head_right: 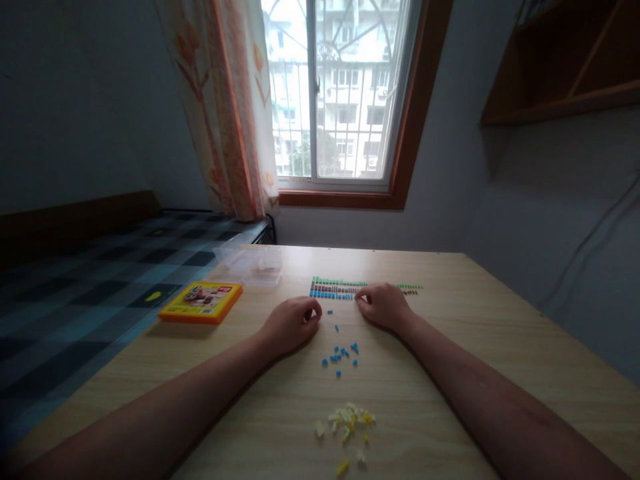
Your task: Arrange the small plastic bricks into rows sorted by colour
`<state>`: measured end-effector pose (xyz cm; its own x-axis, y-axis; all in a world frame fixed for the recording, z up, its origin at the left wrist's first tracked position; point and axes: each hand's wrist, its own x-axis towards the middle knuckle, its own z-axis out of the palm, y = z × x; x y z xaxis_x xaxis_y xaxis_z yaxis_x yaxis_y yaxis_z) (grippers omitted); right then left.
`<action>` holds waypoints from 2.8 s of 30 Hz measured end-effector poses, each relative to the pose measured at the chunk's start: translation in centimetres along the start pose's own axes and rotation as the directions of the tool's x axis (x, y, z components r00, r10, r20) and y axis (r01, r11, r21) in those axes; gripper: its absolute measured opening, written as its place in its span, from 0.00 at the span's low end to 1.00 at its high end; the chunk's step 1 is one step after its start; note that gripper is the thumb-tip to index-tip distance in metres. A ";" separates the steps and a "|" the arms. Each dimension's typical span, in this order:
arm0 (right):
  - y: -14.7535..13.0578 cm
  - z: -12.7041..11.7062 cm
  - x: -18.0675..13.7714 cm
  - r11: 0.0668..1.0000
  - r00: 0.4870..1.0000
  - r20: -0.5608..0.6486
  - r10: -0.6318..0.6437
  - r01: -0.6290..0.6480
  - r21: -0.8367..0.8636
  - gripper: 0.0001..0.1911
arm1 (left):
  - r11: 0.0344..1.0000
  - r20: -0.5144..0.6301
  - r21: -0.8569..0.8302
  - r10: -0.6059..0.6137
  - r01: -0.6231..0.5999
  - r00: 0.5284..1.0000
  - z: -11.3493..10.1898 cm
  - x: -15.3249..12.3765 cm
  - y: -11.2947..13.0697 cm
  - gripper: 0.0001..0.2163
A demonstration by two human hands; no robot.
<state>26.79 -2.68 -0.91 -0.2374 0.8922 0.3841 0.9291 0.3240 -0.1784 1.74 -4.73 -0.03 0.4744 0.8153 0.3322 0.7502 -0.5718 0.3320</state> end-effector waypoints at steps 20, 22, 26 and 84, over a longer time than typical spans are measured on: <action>0.1 0.5 0.2 0.999 1.000 0.005 0.001 -0.001 0.039 0.12 | 1.000 0.024 0.003 -0.011 0.011 1.000 -0.3 0.0 0.3 0.06; 0.1 0.6 0.2 0.999 1.000 0.004 0.002 -0.002 0.038 0.12 | 1.000 0.019 0.005 -0.006 0.006 1.000 -0.3 0.0 0.2 0.06; 0.1 0.6 0.2 0.999 1.000 0.000 0.004 -0.004 0.032 0.11 | 1.000 0.019 0.009 -0.003 0.003 1.000 -0.1 0.0 0.1 0.06; 0.0 1.4 0.2 0.995 0.995 -0.093 0.020 -0.010 0.103 0.13 | 0.997 0.051 0.062 0.039 -0.043 0.998 0.1 0.0 0.1 0.06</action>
<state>26.31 -2.09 -2.12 -0.1916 0.8652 0.4633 0.8972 0.3458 -0.2747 1.83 -4.74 -0.05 0.5264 0.7956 0.2997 0.7564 -0.5992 0.2623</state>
